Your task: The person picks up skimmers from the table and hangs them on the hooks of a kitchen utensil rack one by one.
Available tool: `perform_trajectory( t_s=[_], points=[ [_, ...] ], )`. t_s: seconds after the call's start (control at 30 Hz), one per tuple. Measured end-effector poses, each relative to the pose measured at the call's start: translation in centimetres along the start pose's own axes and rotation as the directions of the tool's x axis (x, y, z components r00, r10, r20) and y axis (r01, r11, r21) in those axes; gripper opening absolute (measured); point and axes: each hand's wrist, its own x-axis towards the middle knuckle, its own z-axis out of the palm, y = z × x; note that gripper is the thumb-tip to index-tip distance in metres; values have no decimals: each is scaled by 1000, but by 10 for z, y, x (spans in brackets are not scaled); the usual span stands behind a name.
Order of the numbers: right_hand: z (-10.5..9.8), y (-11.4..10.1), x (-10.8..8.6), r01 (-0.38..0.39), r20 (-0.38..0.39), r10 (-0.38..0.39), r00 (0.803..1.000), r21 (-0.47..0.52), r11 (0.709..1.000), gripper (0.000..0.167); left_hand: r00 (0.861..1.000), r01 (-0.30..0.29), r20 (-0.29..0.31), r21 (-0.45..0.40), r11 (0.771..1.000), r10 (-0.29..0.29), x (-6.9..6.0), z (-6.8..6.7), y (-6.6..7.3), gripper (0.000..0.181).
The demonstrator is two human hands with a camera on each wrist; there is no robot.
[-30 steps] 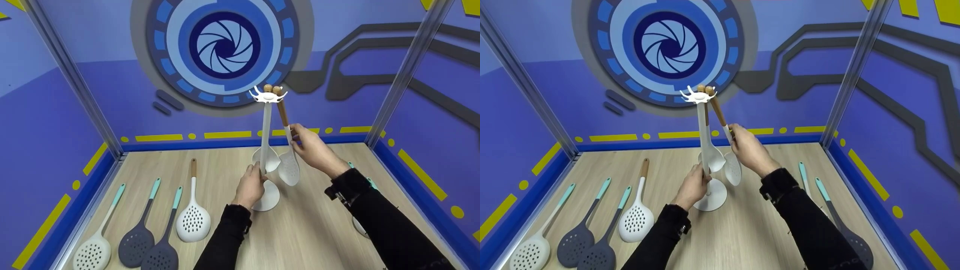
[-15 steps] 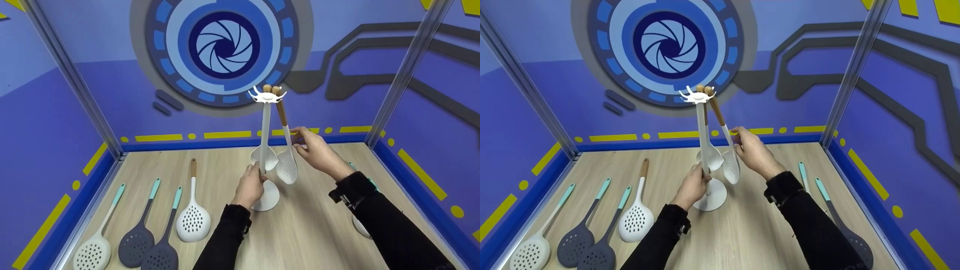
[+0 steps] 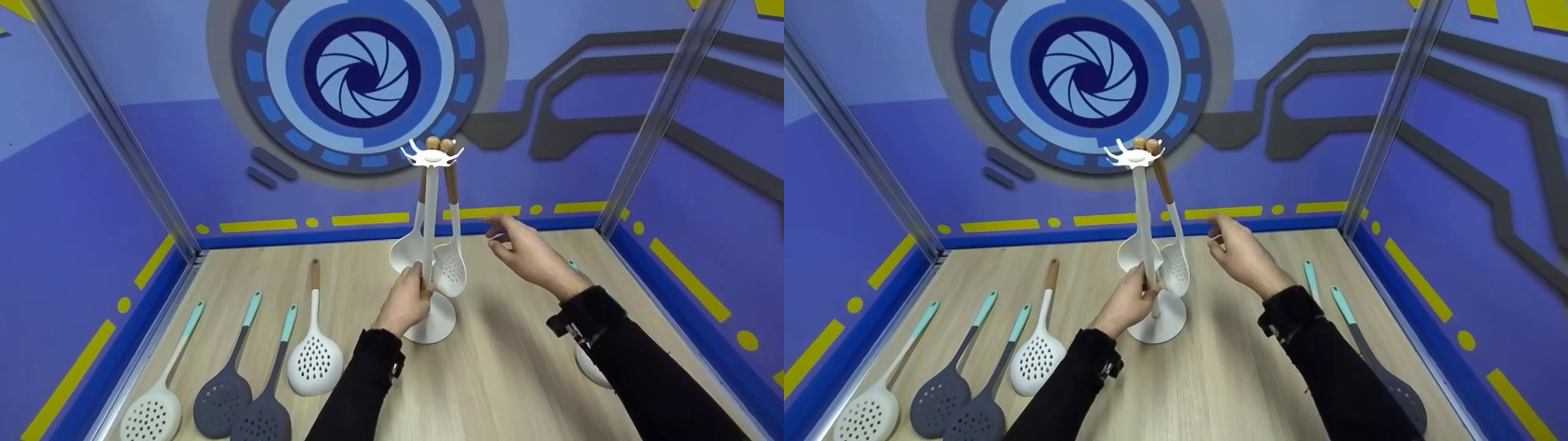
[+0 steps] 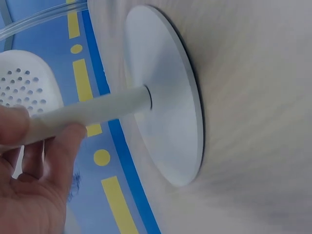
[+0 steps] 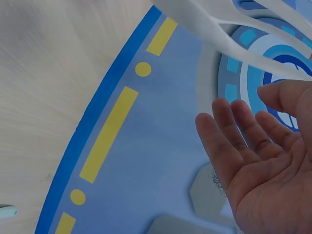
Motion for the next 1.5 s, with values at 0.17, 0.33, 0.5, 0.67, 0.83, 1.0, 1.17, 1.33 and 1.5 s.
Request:
perform_trajectory(
  t_s=[0.17, 0.33, 0.5, 0.67, 0.83, 1.0, 1.17, 1.33, 1.5],
  points=[
    [-5, 7, -5, -14, 14, 14, 1000, -7, 1000, 41, 997, -45, 58, -26, 999, 46, 2, -7, -2, 27],
    [-11, 13, -11, -34, 44, 35, 998, -7, 999, 41, 994, -52, 90, -28, 998, 54, 5, -12, -1, 24],
    [-17, 20, -17, -60, 68, 60, 996, -7, 998, 42, 993, -4, 122, -40, 999, 9, 7, -13, 1, 28],
    [-24, 29, -21, -101, 96, 102, 990, -16, 995, 42, 992, 17, 125, -45, 999, -11, 7, -14, 0, 31],
    [-32, 41, -25, -135, 121, 139, 983, -38, 990, 42, 990, 11, 140, -58, 998, -3, 9, -18, 1, 31],
    [-39, 58, -30, -158, 126, 167, 978, -82, 984, 42, 987, 7, 163, -75, 997, 6, 12, -19, 3, 32],
    [-47, 72, -36, -179, 129, 194, 972, -121, 976, 42, 985, 10, 174, -73, 997, 3, 13, -19, 3, 32],
    [-56, 81, -43, -213, 125, 236, 964, -172, 962, 43, 985, 10, 175, -67, 998, 2, 13, -19, 3, 31],
    [-62, 87, -49, -235, 126, 266, 956, -220, 947, 46, 984, 11, 176, -68, 998, 1, 14, -19, 3, 32]
  ],
)
